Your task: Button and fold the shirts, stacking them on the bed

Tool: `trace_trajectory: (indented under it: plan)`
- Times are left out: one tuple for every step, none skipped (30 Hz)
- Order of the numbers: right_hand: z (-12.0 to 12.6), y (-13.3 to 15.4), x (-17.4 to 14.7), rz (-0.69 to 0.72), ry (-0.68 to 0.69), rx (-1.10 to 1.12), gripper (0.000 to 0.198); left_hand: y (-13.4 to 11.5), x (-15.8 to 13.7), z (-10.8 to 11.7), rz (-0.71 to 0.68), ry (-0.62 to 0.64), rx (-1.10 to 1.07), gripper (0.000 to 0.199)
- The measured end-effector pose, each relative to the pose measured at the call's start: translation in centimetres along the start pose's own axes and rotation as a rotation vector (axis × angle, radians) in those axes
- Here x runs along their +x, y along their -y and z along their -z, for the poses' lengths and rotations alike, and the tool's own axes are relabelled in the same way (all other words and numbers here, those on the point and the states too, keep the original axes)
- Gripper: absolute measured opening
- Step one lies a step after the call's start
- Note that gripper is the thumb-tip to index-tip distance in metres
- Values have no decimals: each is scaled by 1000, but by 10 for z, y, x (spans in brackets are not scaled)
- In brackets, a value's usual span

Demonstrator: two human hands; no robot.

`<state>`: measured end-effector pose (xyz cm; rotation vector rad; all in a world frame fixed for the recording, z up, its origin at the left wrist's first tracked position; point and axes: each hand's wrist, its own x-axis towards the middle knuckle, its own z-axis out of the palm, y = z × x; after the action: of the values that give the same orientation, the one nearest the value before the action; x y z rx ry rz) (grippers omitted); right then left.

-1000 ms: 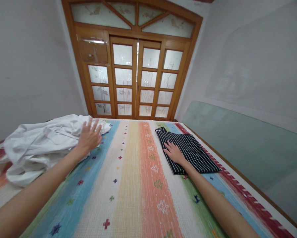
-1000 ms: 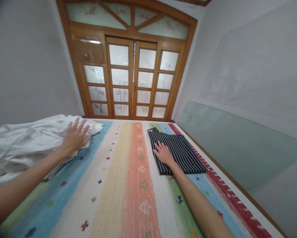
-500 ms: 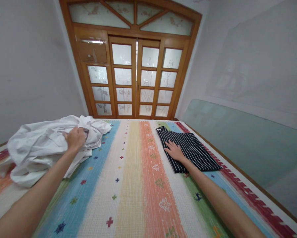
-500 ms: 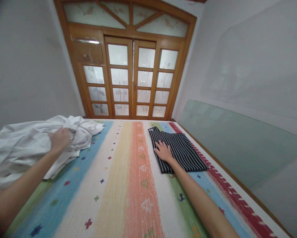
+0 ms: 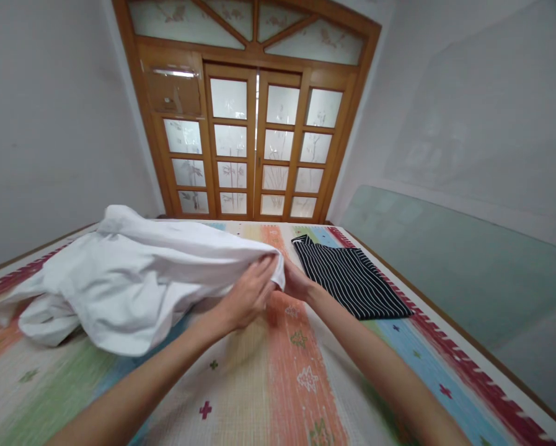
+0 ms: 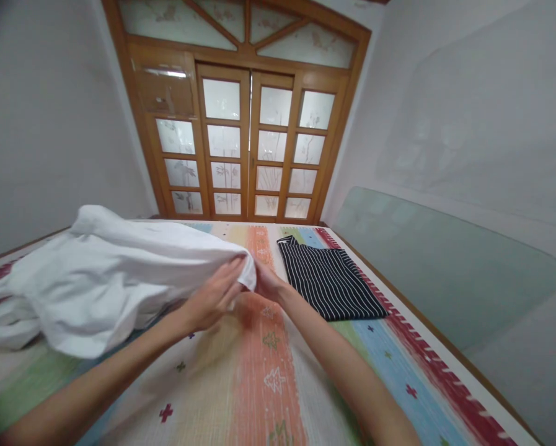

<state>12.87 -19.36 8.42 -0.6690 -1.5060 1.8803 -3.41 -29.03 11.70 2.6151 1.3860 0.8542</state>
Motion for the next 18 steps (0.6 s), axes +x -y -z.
trace_trajectory:
  plan:
    - [-6, -1, 1, 19, -13, 60, 62, -4, -3, -6, -58, 91, 16, 59]
    - [-9, -2, 1, 38, -51, 94, 58, -6, -6, -12, -101, 155, 35, 62]
    - [-10, -4, 2, 58, -112, 109, 52, -6, -9, -15, -130, 196, 52, 65]
    - [-7, -7, 2, 82, -187, 111, 46, -5, -13, -18, -149, 222, 66, 66]
    - [-3, -9, 3, 110, -267, 107, 42, -2, -16, -19, -161, 239, 76, 66]
    - [3, -10, 3, 141, -351, 108, 38, 3, -19, -20, -170, 246, 84, 64]
    - [10, -9, 3, 178, -434, 117, 34, 8, -23, -20, -177, 243, 93, 62]
    - [18, -6, 2, 218, -512, 133, 31, 14, -25, -19, -179, 228, 105, 60]
    - [26, -2, 1, 262, -584, 155, 29, 21, -28, -18, -175, 201, 121, 58]
    - [33, 5, 0, 317, -657, 180, 26, 28, -30, -18, -163, 167, 138, 55]
    - [41, 14, -2, 385, -722, 201, 24, 35, -32, -17, -145, 130, 156, 51]
    - [49, 24, -5, 462, -785, 222, 22, 42, -34, -15, -122, 92, 174, 48]
    - [56, 35, -9, 539, -842, 242, 20, 48, -36, -14, -94, 51, 193, 45]
    - [64, 45, -13, 609, -886, 261, 19, 55, -37, -13, -63, 7, 210, 42]
    - [71, 55, -18, 668, -932, 278, 16, 61, -37, -11, -27, -37, 225, 40]
    - [79, 64, -23, 717, -984, 291, 15, 66, -38, -9, 14, -78, 235, 39]
    - [87, 71, -28, 755, -1035, 300, 14, 70, -38, -8, 59, -111, 237, 37]
    - [95, 76, -32, 778, -1086, 304, 13, 75, -38, -7, 103, -134, 227, 36]
